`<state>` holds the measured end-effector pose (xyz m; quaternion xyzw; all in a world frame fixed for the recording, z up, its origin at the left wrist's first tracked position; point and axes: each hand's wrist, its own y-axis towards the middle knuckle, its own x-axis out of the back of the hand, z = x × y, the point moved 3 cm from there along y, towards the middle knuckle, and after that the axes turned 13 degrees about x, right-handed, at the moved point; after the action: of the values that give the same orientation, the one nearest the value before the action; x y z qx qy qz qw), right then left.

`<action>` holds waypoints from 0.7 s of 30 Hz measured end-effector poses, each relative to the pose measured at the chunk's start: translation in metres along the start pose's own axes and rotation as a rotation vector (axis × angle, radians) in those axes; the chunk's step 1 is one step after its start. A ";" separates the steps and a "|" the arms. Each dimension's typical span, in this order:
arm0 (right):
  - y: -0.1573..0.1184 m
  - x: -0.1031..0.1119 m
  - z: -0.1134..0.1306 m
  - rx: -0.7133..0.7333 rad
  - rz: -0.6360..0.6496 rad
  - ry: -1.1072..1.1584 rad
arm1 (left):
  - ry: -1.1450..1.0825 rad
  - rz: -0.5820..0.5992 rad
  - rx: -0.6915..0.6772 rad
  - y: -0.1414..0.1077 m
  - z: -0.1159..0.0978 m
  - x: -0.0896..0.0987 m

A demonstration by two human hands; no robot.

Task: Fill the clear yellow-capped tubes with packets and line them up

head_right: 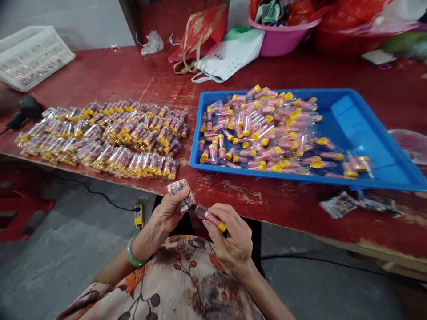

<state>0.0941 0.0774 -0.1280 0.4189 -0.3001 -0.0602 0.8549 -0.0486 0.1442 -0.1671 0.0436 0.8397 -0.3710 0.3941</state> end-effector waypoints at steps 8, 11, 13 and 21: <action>-0.003 -0.002 0.000 0.170 -0.062 -0.143 | -0.116 -0.047 0.087 -0.006 0.005 -0.012; -0.008 -0.004 0.002 0.302 -0.060 -0.307 | -0.157 -0.061 0.112 -0.008 0.007 -0.014; -0.010 -0.006 0.005 0.374 -0.034 -0.374 | -0.169 -0.052 0.113 -0.008 0.007 -0.014; -0.005 -0.009 0.004 0.207 -0.048 -0.232 | -0.113 -0.027 0.171 -0.004 0.011 -0.003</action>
<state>0.0857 0.0749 -0.1337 0.5022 -0.3913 -0.0975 0.7650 -0.0412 0.1348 -0.1667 0.0447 0.7820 -0.4485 0.4306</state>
